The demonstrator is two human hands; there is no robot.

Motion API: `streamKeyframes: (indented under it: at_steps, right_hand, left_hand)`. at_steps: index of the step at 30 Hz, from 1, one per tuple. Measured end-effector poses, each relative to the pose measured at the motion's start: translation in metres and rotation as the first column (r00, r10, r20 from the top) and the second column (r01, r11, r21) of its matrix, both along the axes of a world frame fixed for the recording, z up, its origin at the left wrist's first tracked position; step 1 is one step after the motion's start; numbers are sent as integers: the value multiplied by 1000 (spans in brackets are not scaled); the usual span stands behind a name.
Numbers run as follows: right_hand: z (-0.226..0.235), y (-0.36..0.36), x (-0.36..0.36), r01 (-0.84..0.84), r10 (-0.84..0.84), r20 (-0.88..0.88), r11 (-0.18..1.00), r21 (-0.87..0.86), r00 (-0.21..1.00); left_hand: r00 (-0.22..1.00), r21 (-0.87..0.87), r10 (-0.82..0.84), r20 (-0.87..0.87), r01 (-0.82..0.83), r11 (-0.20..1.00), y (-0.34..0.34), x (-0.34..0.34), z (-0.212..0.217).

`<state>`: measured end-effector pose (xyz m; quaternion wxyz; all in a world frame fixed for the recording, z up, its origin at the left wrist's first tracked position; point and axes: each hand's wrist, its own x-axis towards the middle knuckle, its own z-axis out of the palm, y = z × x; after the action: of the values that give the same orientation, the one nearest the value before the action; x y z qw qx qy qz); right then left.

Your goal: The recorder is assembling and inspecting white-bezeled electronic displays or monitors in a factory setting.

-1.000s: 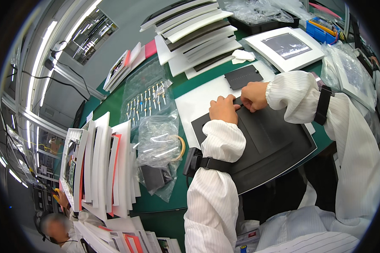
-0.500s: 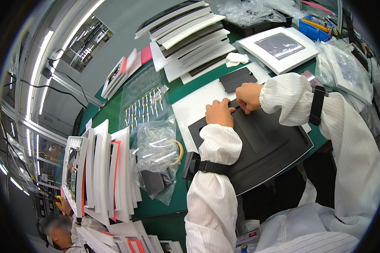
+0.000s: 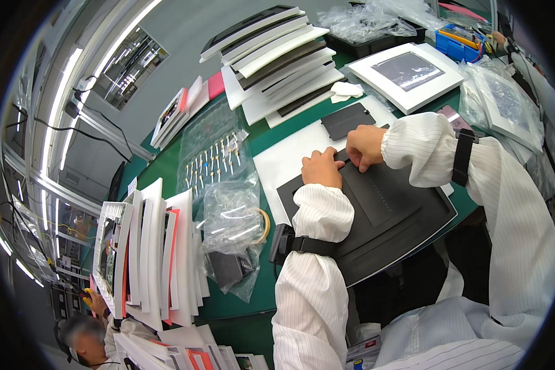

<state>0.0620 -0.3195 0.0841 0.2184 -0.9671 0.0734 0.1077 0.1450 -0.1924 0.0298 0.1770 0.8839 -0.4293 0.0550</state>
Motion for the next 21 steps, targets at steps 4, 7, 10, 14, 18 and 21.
streamKeyframes:
  at_steps: [4, 7, 10, 14, 18, 21]
  right_hand:
    - [-5, 8, -8, 20, -16, 206, 1000, -20, 978]
    - [1, 9, -5, -33, 46, 136, 995, -94, 990]
    - [8, 10, 1, -93, 102, 68, 988, -122, 992]
    - [4, 3, 6, -133, 133, -3, 988, -76, 991]
    - [0, 0, 13, -126, 124, -49, 991, -45, 991]
    - [4, -2, 15, -109, 108, -99, 994, -7, 989]
  left_hand:
    - [1000, -22, -6, 8, 6, 1000, 0, 3, -2]
    - [999, -24, -19, 46, 20, 1000, -2, 4, -3]
    - [999, -13, -18, 43, 18, 1000, -1, 2, -3]
    - [1000, 0, 9, 28, -9, 1000, -3, -1, -3]
    - [999, -20, 1, 39, 0, 1000, -2, 0, -7]
    - [1000, -20, -7, 27, 7, 1000, -3, 2, -8]
